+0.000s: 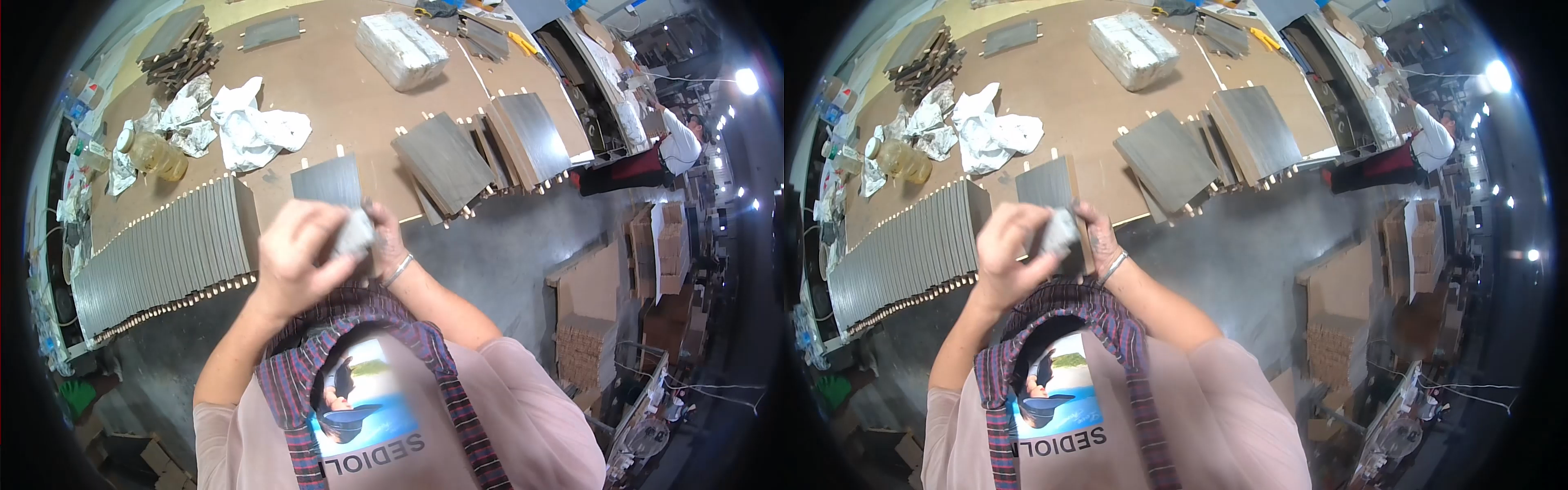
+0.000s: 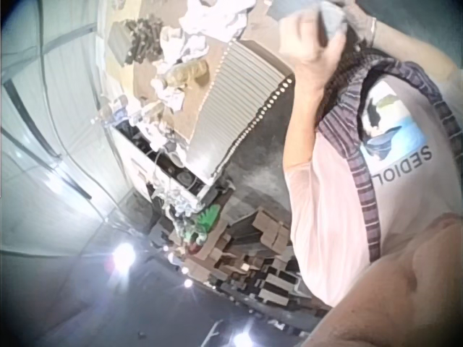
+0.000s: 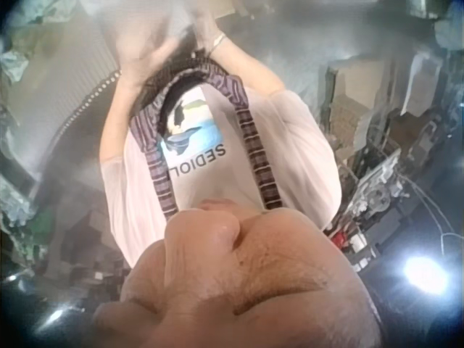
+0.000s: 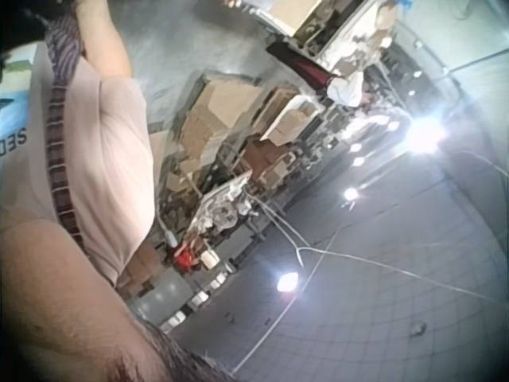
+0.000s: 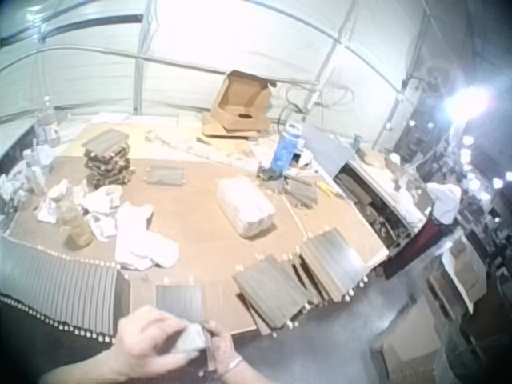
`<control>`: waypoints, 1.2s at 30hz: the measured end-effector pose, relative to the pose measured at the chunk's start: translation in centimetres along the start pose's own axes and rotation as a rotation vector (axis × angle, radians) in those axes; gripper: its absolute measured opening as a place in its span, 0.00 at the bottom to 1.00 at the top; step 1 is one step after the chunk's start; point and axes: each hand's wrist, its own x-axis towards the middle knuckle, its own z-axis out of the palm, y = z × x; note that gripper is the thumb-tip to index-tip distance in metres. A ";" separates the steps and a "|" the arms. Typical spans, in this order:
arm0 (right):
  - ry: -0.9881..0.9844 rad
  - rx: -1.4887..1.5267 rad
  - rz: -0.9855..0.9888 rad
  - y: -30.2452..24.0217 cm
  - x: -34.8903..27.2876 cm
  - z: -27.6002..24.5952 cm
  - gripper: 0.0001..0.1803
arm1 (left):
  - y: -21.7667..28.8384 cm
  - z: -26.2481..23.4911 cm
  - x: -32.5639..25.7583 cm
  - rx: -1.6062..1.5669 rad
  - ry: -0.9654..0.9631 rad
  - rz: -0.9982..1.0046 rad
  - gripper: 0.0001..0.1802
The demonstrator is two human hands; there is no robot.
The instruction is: The person wipes individual wooden panels using a cloth. The person picks up a panel from a stack, wipes its surfaces and edges, and places it into another stack.
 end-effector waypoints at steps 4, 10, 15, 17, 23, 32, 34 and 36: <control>0.035 -0.053 0.015 0.2 -0.5 1.3 0.38 | -2.2 -1.6 1.2 -0.039 0.191 -0.342 0.18; 0.046 -0.203 -0.037 0.1 -0.1 2.0 0.54 | -0.2 0.5 2.3 -0.134 0.125 -0.296 0.20; -0.161 -0.193 -0.086 -0.3 -0.5 3.0 0.51 | -7.7 -1.3 1.0 -0.141 0.231 -0.740 0.17; -0.039 0.079 -0.025 -1.1 -0.4 2.8 0.43 | -8.1 -2.2 0.4 -0.012 0.263 -0.671 0.15; 0.202 -0.044 -0.125 -4.6 1.1 2.3 0.31 | -0.2 -2.0 -2.2 -0.014 -0.086 -0.038 0.21; 0.336 -0.250 -0.283 -4.5 1.9 2.4 0.17 | -4.4 -5.1 -1.4 0.059 0.030 -0.234 0.21; 0.261 -0.335 -0.304 -4.4 1.7 2.7 0.20 | -2.9 -5.7 -2.3 0.034 -0.093 -0.120 0.23; 0.232 -0.382 -0.246 -4.6 1.7 3.1 0.20 | -2.3 -5.8 -2.4 0.013 -0.202 -0.041 0.25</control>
